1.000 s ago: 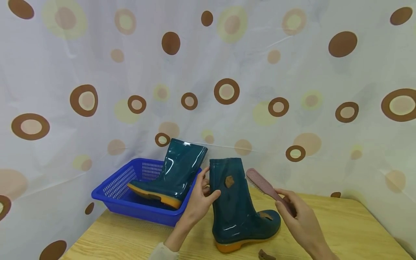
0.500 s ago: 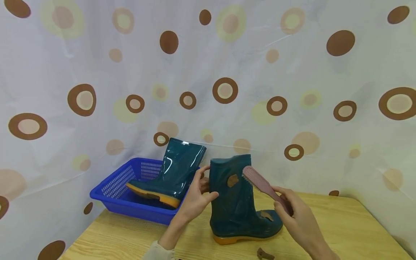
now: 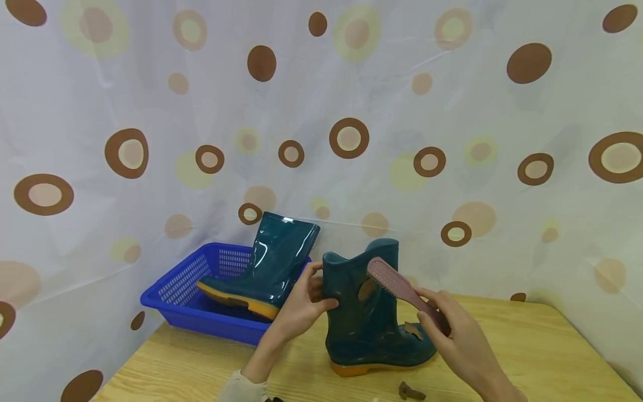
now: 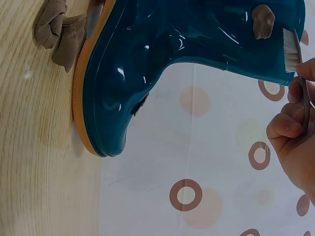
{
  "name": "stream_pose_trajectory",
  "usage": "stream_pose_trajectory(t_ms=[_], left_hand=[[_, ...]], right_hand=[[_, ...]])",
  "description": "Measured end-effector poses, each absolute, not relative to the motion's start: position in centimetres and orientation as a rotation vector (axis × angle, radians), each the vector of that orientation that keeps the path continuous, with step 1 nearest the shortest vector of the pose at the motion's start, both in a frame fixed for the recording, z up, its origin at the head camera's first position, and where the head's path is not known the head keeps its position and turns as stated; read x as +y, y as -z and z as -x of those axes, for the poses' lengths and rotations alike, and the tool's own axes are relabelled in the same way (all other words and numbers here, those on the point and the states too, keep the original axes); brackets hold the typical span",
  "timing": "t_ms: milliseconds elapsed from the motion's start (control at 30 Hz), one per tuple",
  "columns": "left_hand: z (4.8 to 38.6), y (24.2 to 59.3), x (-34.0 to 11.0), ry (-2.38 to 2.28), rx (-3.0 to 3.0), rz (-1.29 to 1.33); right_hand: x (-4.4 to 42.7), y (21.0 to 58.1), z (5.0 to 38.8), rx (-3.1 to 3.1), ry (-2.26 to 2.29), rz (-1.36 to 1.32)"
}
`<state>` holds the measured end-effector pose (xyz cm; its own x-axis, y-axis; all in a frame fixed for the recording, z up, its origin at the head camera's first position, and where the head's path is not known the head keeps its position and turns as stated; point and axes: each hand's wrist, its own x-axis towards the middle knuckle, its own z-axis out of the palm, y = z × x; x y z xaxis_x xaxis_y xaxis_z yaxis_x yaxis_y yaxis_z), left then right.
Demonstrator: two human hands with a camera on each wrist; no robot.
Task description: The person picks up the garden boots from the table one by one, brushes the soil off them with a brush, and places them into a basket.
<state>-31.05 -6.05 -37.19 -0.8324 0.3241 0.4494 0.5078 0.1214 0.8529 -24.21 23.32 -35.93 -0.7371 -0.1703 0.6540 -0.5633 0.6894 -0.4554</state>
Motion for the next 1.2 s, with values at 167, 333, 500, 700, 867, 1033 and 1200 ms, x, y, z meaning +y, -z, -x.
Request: stream_pose_trajectory(t_ms=[167, 333, 500, 700, 867, 1033, 1200], left_hand=[[30.9, 37.1, -6.2, 1.766, -2.283, 0.858], [30.8, 37.0, -6.4, 1.803, -2.311, 0.897], [30.8, 37.0, -6.4, 1.841, -2.299, 0.948], [30.8, 36.8, -6.4, 1.838, -2.288, 0.969], [30.9, 36.8, -6.4, 1.831, -2.294, 0.962], [30.9, 36.8, -6.5, 1.819, -2.303, 0.96], [30.9, 36.8, -6.5, 1.827, -2.3, 0.974]], right_hand=[[23.2, 36.1, 24.2, -2.317, -0.884, -0.569], [23.1, 36.2, 24.2, -2.343, -0.869, -0.583], [23.2, 36.3, 24.2, -2.351, -0.851, -0.592], [23.5, 36.1, 24.2, -2.379, -0.872, -0.595], [23.9, 35.9, 24.3, -2.421, -0.884, -0.58], [24.2, 35.6, 24.2, -2.444, -0.907, -0.576], [24.4, 35.4, 24.0, -2.468, -0.913, -0.566]])
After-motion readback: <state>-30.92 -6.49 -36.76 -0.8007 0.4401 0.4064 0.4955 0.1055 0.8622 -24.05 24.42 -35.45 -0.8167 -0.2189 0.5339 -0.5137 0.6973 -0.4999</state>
